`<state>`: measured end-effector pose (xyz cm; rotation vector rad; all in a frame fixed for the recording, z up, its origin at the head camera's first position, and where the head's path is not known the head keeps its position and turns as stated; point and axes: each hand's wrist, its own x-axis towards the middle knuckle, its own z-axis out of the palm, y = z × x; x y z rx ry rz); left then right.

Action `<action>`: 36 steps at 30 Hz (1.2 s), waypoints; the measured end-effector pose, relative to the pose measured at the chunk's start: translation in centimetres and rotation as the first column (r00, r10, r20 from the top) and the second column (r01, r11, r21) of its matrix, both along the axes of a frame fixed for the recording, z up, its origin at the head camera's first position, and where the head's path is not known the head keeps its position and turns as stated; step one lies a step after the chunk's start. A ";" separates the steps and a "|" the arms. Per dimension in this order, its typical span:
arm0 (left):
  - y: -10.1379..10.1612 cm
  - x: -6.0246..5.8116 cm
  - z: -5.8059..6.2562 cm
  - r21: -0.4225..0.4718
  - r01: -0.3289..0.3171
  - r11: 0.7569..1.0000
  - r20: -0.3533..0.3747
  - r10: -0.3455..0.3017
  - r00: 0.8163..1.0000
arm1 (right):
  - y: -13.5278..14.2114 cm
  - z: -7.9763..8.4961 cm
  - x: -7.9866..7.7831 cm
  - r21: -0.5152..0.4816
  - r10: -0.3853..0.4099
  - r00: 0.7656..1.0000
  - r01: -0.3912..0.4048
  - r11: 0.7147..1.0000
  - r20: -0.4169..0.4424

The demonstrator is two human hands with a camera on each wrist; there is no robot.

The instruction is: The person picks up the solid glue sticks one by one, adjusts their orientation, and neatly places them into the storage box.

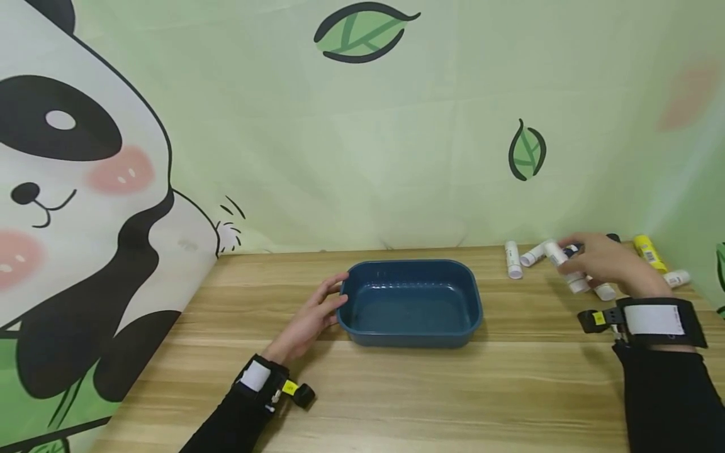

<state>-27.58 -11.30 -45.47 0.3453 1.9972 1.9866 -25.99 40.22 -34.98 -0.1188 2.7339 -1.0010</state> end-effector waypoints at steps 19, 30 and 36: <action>0.0 0.0 0.0 0.002 0.000 1.000 -0.006 0.000 1.000 | -2.3 -0.1 -0.5 -0.176 0.113 0.992 -0.102 0.979 0.053; 0.0 0.0 -0.1 0.010 -0.001 1.000 -0.005 0.001 1.000 | -4.1 0.5 -0.2 -0.156 0.131 0.991 -0.130 0.979 -0.003; 0.0 0.0 0.0 0.005 -0.003 1.000 -0.007 0.003 1.000 | -5.1 1.1 0.2 -0.137 0.145 0.989 -0.149 0.979 -0.032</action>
